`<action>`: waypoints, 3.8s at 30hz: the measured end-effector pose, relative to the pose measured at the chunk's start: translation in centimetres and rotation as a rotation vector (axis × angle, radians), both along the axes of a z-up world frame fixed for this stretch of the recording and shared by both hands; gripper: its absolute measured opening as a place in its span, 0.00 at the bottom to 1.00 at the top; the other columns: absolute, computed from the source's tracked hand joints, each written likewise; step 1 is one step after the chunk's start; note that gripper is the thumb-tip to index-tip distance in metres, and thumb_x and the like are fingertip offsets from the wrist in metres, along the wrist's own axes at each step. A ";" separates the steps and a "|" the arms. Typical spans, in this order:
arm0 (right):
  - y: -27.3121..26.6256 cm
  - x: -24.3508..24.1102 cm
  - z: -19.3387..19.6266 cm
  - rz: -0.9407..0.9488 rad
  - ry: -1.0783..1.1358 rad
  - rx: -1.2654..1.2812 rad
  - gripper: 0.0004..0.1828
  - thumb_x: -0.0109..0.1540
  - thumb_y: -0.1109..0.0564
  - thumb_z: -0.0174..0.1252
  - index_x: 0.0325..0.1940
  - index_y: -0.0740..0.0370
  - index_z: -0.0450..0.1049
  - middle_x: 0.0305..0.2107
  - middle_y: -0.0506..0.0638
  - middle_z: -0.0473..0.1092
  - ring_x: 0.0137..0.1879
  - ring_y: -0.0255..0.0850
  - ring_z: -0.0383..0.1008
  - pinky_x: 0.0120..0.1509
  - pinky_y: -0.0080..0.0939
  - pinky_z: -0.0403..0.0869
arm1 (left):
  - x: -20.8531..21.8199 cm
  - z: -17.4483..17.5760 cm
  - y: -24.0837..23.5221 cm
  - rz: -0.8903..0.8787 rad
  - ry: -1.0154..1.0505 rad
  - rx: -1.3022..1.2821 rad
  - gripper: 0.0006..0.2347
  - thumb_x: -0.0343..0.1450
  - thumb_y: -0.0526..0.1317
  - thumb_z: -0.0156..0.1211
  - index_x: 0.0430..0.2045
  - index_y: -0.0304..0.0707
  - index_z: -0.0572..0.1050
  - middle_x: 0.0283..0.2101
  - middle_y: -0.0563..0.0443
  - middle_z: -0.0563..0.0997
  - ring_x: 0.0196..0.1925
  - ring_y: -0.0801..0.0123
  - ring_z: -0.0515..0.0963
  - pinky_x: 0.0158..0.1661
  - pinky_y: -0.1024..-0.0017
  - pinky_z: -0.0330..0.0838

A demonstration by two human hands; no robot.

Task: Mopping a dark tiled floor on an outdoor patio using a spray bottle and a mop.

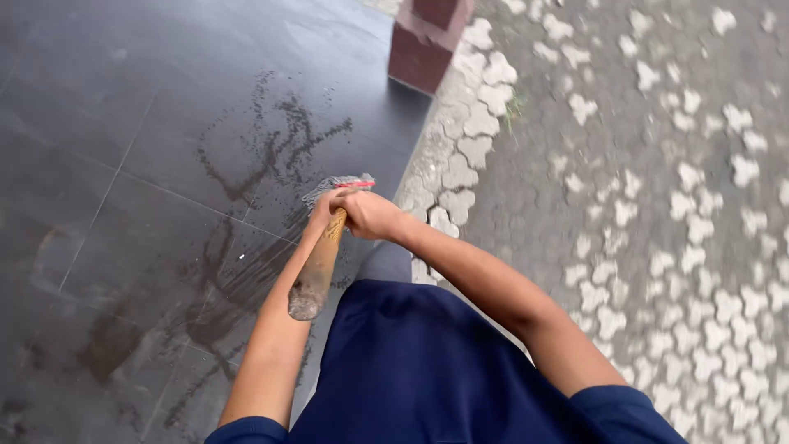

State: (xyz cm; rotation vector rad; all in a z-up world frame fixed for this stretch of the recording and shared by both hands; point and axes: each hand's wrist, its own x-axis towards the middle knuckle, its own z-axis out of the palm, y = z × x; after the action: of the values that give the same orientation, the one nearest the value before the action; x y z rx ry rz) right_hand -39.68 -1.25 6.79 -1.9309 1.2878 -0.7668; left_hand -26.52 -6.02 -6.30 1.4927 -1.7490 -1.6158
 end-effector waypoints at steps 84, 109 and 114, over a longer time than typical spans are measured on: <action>-35.8 -22.9 -26.4 1.146 0.922 0.042 0.06 0.63 0.62 0.60 0.41 0.53 0.75 0.67 0.70 0.55 0.64 0.74 0.59 0.61 0.56 0.76 | -32.8 -5.9 -14.3 1.289 0.692 0.512 0.26 0.71 0.36 0.56 0.65 0.24 0.60 0.20 0.45 0.72 0.07 0.64 0.72 0.08 0.67 0.71; -8.7 -29.1 -18.3 1.605 0.896 -0.011 0.07 0.58 0.56 0.53 0.39 0.53 0.74 0.56 0.67 0.68 0.59 0.66 0.67 0.60 0.58 0.69 | -40.3 9.6 11.6 1.533 0.800 0.847 0.28 0.76 0.55 0.47 0.64 0.29 0.58 0.28 0.45 0.66 0.12 0.74 0.66 0.09 0.68 0.74; -5.6 -29.9 -16.2 1.592 0.916 0.023 0.15 0.60 0.47 0.53 0.39 0.60 0.76 0.61 0.79 0.62 0.59 0.72 0.70 0.58 0.63 0.69 | -44.3 4.7 15.6 1.444 0.537 0.837 0.16 0.76 0.40 0.50 0.55 0.26 0.65 0.27 0.41 0.72 0.08 0.68 0.69 0.08 0.70 0.68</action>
State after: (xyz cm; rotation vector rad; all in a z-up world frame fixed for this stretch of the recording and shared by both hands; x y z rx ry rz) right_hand -69.56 -6.84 -9.38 -2.5017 -0.2001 0.9817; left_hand -70.84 9.59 -1.56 1.6330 0.4666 -1.5240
